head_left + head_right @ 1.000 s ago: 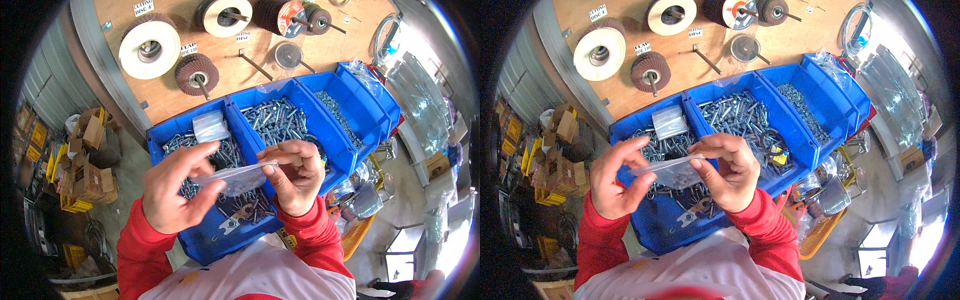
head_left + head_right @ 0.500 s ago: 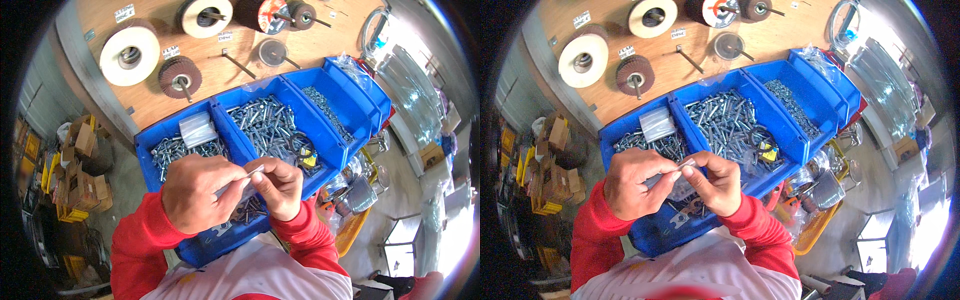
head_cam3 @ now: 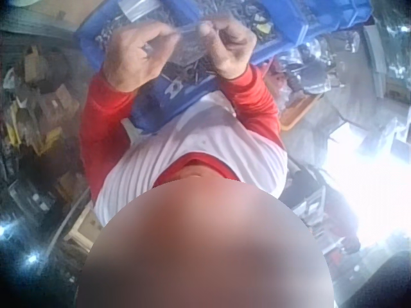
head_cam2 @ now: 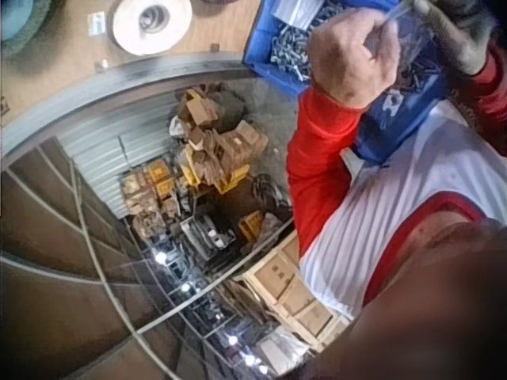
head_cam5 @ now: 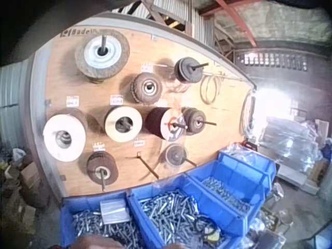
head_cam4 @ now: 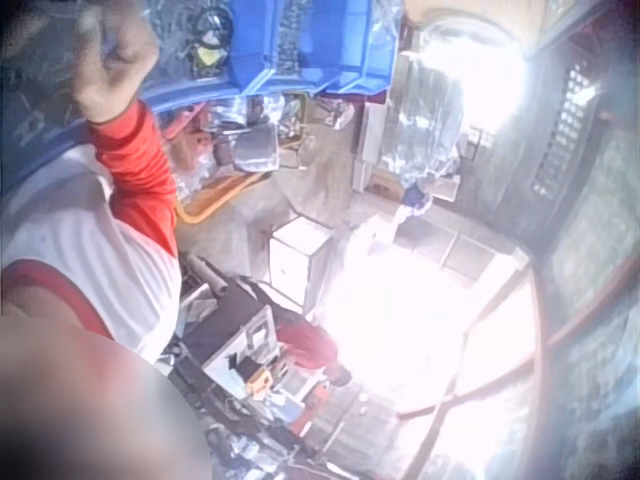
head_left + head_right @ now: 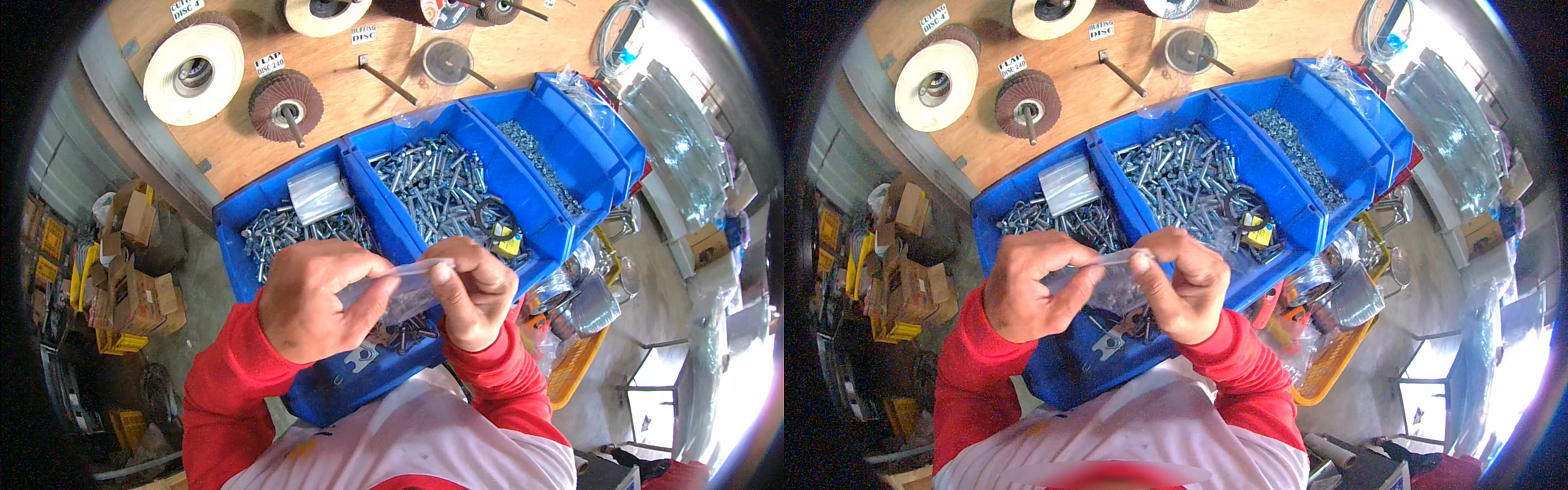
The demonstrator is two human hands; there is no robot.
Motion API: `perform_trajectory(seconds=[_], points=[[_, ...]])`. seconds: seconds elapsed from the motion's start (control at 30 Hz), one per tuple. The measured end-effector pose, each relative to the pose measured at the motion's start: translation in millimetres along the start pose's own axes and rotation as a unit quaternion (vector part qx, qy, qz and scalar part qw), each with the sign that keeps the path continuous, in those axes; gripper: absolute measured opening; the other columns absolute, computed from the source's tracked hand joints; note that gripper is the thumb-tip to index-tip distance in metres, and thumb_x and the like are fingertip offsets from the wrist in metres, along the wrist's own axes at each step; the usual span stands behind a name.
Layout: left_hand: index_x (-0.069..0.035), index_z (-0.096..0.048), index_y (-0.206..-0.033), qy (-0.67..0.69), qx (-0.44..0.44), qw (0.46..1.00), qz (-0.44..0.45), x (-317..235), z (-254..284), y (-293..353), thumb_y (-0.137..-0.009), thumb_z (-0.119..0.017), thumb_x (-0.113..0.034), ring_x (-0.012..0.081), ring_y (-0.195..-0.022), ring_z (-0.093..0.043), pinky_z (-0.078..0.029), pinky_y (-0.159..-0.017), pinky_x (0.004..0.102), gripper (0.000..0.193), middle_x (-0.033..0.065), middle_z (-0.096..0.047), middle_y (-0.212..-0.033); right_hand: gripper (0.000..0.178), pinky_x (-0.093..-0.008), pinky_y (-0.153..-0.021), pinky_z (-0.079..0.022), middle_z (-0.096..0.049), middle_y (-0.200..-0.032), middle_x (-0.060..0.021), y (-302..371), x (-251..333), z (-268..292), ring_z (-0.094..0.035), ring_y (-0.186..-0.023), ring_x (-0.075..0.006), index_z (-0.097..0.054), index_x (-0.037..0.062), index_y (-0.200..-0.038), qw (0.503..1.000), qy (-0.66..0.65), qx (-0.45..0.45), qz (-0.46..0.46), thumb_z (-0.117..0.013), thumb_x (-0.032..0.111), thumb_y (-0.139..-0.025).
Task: The person repeatedly picks small metal fasteners from a blue compartmentalized bin and places them into small clear plastic bags. The person then seals each bag and places it back into the bin. The process is repeated continuously throughout the clip.
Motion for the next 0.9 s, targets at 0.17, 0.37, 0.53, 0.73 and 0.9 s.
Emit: perform_trajectory(seconds=[0.17, 0.37, 0.53, 0.73, 0.9], points=[[-0.004, -0.072, -0.083, 0.018, -0.022, 1.000, -0.008, 0.8, 0.5, -1.6, -0.085, -0.075, -0.006, 0.0329, -0.064, -0.069, -0.053, -0.057, 0.0393, 0.004, 0.0148, -0.069, -0.072, 0.005, -0.0306, -0.071, -0.052, -0.074, -0.087, -0.0125, -2.0, -3.9, -1.2, -0.069, -0.075, -0.0197, -0.073, -0.0039, -0.092, 0.997, -0.049, 0.017, -0.050, -0.075, -0.001, -0.089], [-0.003, -0.073, -0.082, 0.048, -0.025, 0.998, -0.011, 5.5, 3.5, -1.8, -0.084, -0.075, -0.005, 0.0321, -0.063, -0.069, -0.053, -0.058, 0.0398, 0.003, 0.0148, -0.070, -0.072, 0.005, -0.0324, -0.070, -0.052, -0.074, -0.085, -0.0141, -7.2, -0.6, 1.4, -0.069, -0.074, -0.0213, -0.075, -0.0046, -0.087, 0.998, 0.013, 0.046, -0.032, -0.079, -0.001, -0.085], [-0.002, -0.074, -0.083, 0.032, -0.019, 0.999, -0.017, 5.1, 7.5, 0.1, -0.083, -0.075, -0.005, 0.0304, -0.063, -0.069, -0.053, -0.058, 0.0391, 0.004, 0.0148, -0.070, -0.071, 0.005, -0.0328, -0.069, -0.050, -0.073, -0.084, -0.0134, -8.7, 4.6, 3.9, -0.067, -0.073, -0.0203, -0.074, -0.0049, -0.086, 0.999, 0.009, 0.040, -0.019, -0.078, -0.003, -0.085], [-0.001, -0.075, -0.086, 0.050, -0.032, 0.998, -0.004, 8.5, 11.0, 3.9, -0.087, -0.074, -0.005, 0.0270, -0.063, -0.070, -0.053, -0.058, 0.0356, 0.004, 0.0143, -0.071, -0.072, 0.005, -0.0330, -0.069, -0.049, -0.072, -0.084, -0.0127, -10.8, 13.5, 6.7, -0.065, -0.074, -0.0195, -0.072, -0.0046, -0.086, 1.000, -0.001, 0.031, -0.001, -0.076, -0.004, -0.087], [0.000, -0.075, -0.088, 0.088, -0.054, 0.995, 0.006, 15.9, 10.4, 10.5, -0.090, -0.072, -0.006, 0.0233, -0.063, -0.069, -0.053, -0.058, 0.0331, 0.007, 0.0139, -0.072, -0.074, 0.004, -0.0325, -0.070, -0.049, -0.072, -0.085, -0.0128, -10.0, 15.4, 8.1, -0.064, -0.075, -0.0183, -0.072, -0.0050, -0.086, 0.999, -0.016, 0.023, -0.026, -0.075, -0.004, -0.088]])
Point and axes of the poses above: each hand's wrist, its own y-axis away from the middle knuckle, its own z-axis out of the back of the hand, x = y × z, the point moved 6 cm from there along -y, towards the middle knuckle
